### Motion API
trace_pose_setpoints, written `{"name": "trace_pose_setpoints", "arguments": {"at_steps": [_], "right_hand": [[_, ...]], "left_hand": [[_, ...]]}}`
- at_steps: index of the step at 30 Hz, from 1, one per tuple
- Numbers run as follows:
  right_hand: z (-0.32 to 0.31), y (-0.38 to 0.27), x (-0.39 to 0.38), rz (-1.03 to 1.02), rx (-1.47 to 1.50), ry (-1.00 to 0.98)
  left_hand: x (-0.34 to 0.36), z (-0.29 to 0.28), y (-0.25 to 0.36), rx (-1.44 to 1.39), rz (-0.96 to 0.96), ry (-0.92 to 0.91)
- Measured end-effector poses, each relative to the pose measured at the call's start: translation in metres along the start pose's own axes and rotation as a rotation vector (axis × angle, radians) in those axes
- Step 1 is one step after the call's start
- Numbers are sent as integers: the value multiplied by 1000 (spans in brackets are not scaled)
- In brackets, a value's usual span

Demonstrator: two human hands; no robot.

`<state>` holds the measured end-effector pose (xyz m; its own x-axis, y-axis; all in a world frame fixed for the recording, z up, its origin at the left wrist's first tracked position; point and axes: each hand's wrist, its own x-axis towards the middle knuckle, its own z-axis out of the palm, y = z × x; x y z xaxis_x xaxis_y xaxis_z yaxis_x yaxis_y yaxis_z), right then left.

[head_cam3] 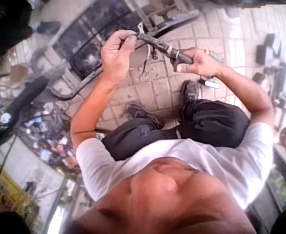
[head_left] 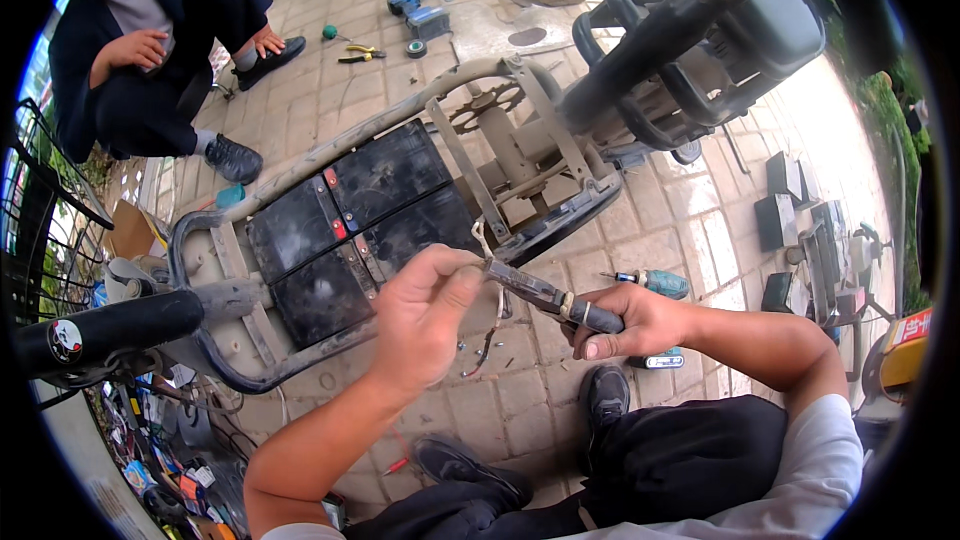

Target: The person sits on the floor and repairs an electric scooter's battery connections. They use a cordless drill to remove and install screws on the battery terminals, and pliers to strip and crimp wire connectors. The person connects wires to the battery terminals and secures them with screws.

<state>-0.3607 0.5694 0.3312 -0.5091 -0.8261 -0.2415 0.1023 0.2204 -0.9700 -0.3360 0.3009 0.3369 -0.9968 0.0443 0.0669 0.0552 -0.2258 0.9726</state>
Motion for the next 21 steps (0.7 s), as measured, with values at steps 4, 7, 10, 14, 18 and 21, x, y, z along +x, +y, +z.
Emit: {"name": "trace_pose_setpoints", "arguments": {"at_steps": [4,7,10,14,18,21], "right_hand": [[-6,-10,-3,-50,-269,95],[-23,-42,-9,-146,-880,228],[-24,-67,-9,-216,-1257,312],[-20,-87,-11,-192,-1487,329],[-16,-97,-14,-168,-1586,311],[-15,-100,-15,-157,-1613,276]], "left_hand": [[11,-13,15,449,197,-138],[12,-23,24,656,317,-245],[16,-25,32,796,429,-316],[21,-27,44,901,475,-410],[20,-30,48,953,491,-507],[18,-29,46,934,490,-518]]}}
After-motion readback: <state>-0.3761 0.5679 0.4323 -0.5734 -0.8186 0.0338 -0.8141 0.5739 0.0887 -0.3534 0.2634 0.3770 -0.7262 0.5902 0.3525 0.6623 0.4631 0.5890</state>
